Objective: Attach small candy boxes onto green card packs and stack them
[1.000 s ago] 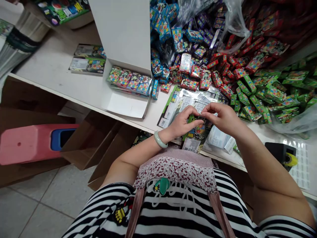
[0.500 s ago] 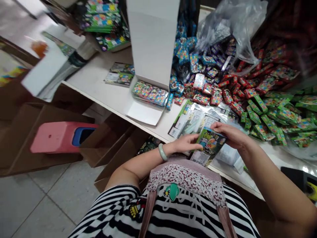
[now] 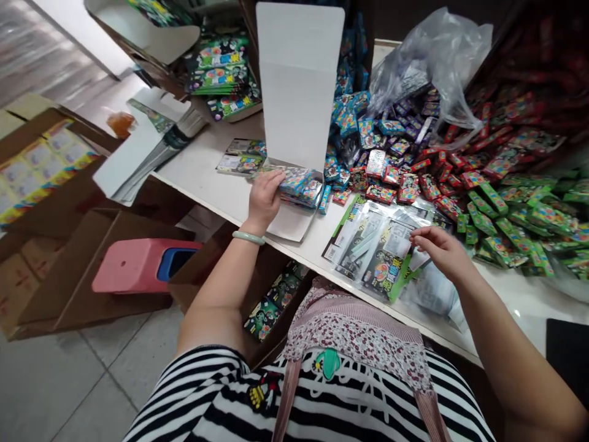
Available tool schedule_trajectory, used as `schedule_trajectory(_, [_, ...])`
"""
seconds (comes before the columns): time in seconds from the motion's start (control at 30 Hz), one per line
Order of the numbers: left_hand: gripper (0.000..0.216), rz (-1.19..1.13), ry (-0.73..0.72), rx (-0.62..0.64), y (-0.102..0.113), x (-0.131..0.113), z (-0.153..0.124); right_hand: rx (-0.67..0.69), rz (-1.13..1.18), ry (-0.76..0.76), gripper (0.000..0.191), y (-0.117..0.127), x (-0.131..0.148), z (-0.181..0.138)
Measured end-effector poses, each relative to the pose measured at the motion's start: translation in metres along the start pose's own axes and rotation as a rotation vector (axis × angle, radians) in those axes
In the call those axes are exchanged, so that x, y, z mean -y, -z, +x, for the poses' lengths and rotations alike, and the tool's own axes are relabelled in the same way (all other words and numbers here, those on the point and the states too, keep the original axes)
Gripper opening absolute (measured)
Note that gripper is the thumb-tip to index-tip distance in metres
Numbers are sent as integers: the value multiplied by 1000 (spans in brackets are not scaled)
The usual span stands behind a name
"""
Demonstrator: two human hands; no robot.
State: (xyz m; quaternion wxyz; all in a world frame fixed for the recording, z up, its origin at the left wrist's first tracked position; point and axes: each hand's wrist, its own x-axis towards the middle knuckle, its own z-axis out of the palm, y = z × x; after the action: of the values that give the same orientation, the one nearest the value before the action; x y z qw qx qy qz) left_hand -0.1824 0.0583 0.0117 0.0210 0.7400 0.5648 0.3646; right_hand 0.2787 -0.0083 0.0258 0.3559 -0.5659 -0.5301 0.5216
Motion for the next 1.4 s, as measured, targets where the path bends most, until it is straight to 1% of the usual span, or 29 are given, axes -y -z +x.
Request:
schedule_trajectory(0.07, [31, 10, 41, 80, -19, 15, -2, -19, -46, 8, 38, 3, -11, 1])
schedule_trajectory(0.13, [40, -8, 48, 137, -29, 20, -5, -29, -107, 29, 36, 10, -19, 1])
schedule_trajectory(0.2, [52, -22, 50, 165, -33, 11, -9, -21, -214, 79, 35, 17, -24, 2])
schedule_trajectory(0.23, [58, -26, 49, 165, -36, 1, -12, -6, -291, 122, 35, 19, -25, 4])
schedule_trajectory(0.3, [67, -33, 30, 154, -45, -31, -21, 61, -490, 229, 39, 17, -24, 11])
schedule_trajectory(0.33, [70, -42, 7, 165, -53, -53, -27, 106, -604, 279, 46, 14, -23, 15])
schedule_trajectory(0.37, [71, -62, -30, 210, -63, -78, -36, 150, -718, 315, 58, 8, -22, 19])
schedule_trajectory(0.4, [70, -87, -74, 277, -75, -105, -45, 190, -827, 333, 71, 1, -21, 23])
schedule_trajectory(0.43, [74, -110, -113, 379, -88, -132, -54, 218, -926, 334, 83, -6, -20, 26])
schedule_trajectory(0.47, [82, -110, -122, 560, -100, -156, -63, 229, -1010, 320, 91, -13, -18, 28])
schedule_trajectory(0.5, [92, -98, -117, 713, -111, -178, -70, 226, -1079, 303, 94, -19, -17, 29])
schedule_trajectory(0.53, [101, -72, -98, 810, -119, -195, -75, 215, -1131, 289, 93, -25, -17, 29])
schedule_trajectory(0.57, [106, -47, -74, 860, -126, -207, -78, 204, -1168, 284, 91, -29, -16, 28])
schedule_trajectory(0.63, [109, -21, -46, 911, -131, -219, -80, 194, -1212, 291, 84, -32, -15, 25])
schedule_trajectory(0.73, [108, -21, -39, 915, -129, -216, -77, 197, -1227, 293, 79, -32, -14, 23])
schedule_trajectory(0.83, [110, -27, -29, 895, -128, -213, -77, 137, -1208, 237, 82, -32, -13, 25])
schedule_trajectory(0.9, [112, -25, -19, 887, -129, -214, -78, 106, -1203, 207, 80, -34, -12, 27])
schedule_trajectory(1.03, [117, -28, 0, 881, -133, -217, -79, 142, -1245, 152, 68, -35, -9, 35])
schedule_trajectory(1.1, [118, -31, 9, 885, -134, -218, -80, 155, -1224, 115, 63, -33, -4, 41])
schedule_trajectory(1.13, [118, -32, 15, 885, -134, -218, -81, 161, -1199, 100, 58, -31, -1, 45])
schedule_trajectory(1.2, [117, -47, 27, 860, -133, -220, -83, 175, -1154, 82, 41, -25, 7, 49])
schedule_trajectory(1.23, [112, -68, 34, 821, -131, -221, -84, 181, -1137, 83, 30, -20, 12, 50])
schedule_trajectory(1.27, [101, -104, 40, 760, -130, -221, -84, 180, -1114, 92, 21, -15, 17, 49])
schedule_trajectory(1.3, [86, -158, 47, 686, -127, -222, -84, 169, -1075, 109, 16, -9, 23, 47])
schedule_trajectory(1.37, [54, -303, 56, 531, -119, -221, -79, 144, -910, 141, 18, 3, 34, 39])
schedule_trajectory(1.4, [43, -377, 55, 457, -114, -220, -75, 152, -789, 144, 21, 8, 40, 34])
